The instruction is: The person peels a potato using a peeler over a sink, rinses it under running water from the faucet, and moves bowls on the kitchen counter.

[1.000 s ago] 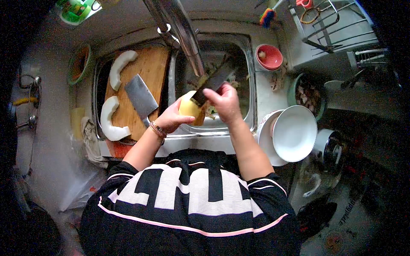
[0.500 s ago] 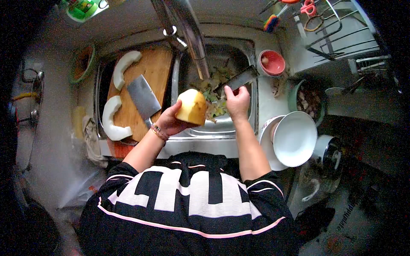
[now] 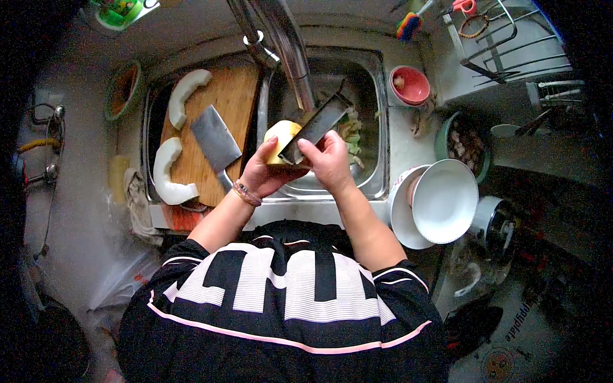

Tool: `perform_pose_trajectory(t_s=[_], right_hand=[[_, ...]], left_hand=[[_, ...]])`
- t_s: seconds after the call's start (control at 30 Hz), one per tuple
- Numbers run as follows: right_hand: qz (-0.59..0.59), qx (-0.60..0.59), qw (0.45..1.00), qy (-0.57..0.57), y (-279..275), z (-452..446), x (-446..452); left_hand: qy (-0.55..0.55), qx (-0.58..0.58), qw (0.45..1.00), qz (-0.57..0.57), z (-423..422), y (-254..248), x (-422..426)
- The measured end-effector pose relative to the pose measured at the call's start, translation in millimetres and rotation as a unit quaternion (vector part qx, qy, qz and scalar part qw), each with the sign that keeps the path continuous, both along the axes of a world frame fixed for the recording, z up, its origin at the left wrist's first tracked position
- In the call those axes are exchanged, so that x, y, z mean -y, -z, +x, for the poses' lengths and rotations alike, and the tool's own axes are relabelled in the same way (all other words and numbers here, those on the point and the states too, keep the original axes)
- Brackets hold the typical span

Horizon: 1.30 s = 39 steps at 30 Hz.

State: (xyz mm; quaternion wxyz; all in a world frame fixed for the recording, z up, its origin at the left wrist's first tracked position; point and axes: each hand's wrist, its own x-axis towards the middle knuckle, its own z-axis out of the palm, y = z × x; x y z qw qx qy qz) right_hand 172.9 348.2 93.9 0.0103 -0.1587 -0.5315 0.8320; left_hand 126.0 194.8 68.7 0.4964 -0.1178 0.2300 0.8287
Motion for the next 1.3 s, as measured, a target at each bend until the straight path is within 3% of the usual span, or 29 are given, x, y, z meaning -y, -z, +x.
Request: perform_pose_trajectory(t_s=[0.2,0.23,0.27,0.33,0.47,0.53,0.67,0.83,0.87,0.93,1.0,1.13,1.17,1.2,1.3], right_hand=[[0.009,0.007,0.999,0.053,15.3,-10.5,-12.5],[0.182,0.058,0.975,0.11,22.7,-16.8,-29.0],[0.251,0.093,0.948,0.17,59.5,-24.5,-53.0],[0.262,0.111,0.937,0.202,54.7,-23.9,-64.4],[0.107,0.025,0.979,0.17,28.3,-27.3,-46.8],[-0.007,0.015,0.997,0.079,16.5,-23.1,-42.0],[-0.032,0.019,0.999,0.007,-3.0,-16.6,-16.7],[-0.034,0.001,0.999,-0.03,12.3,-18.3,-15.0],[-0.005,0.029,1.0,-0.006,19.5,-19.7,-21.5],[0.259,0.107,0.957,0.079,54.6,-32.1,-49.7],[0.316,0.101,0.93,0.155,81.5,-34.1,-73.0],[0.152,0.109,0.975,0.117,54.6,-30.8,-75.2],[0.491,0.087,0.862,0.095,67.6,-29.4,-81.3],[0.62,0.08,0.773,0.113,50.7,-26.7,-73.3],[0.333,0.032,0.93,0.151,24.2,-28.7,-57.5]], left_hand=[[0.048,-0.021,0.998,0.032,-6.4,6.2,13.8],[0.052,-0.007,0.997,0.052,-4.3,4.9,15.1],[0.057,0.012,0.996,0.068,1.7,2.2,19.2],[0.027,-0.002,0.993,0.113,8.0,-8.8,13.9],[0.036,0.014,0.998,0.059,1.2,3.9,11.7],[0.038,0.0,0.998,0.055,0.5,8.2,10.8],[0.072,-0.113,0.989,0.06,-3.9,7.7,11.4],[0.089,-0.104,0.99,0.031,-0.2,6.4,14.8],[0.093,-0.103,0.99,0.024,0.4,9.1,15.1],[0.093,-0.124,0.988,0.001,8.5,1.2,17.4],[0.106,-0.122,0.986,0.033,11.2,-4.3,17.5],[0.088,-0.074,0.993,0.03,0.3,0.2,16.4],[0.087,-0.08,0.993,0.018,-1.2,-2.0,16.0],[0.09,-0.081,0.992,0.014,1.2,-3.9,15.6],[0.092,-0.095,0.991,-0.015,-4.5,-2.7,14.4]])
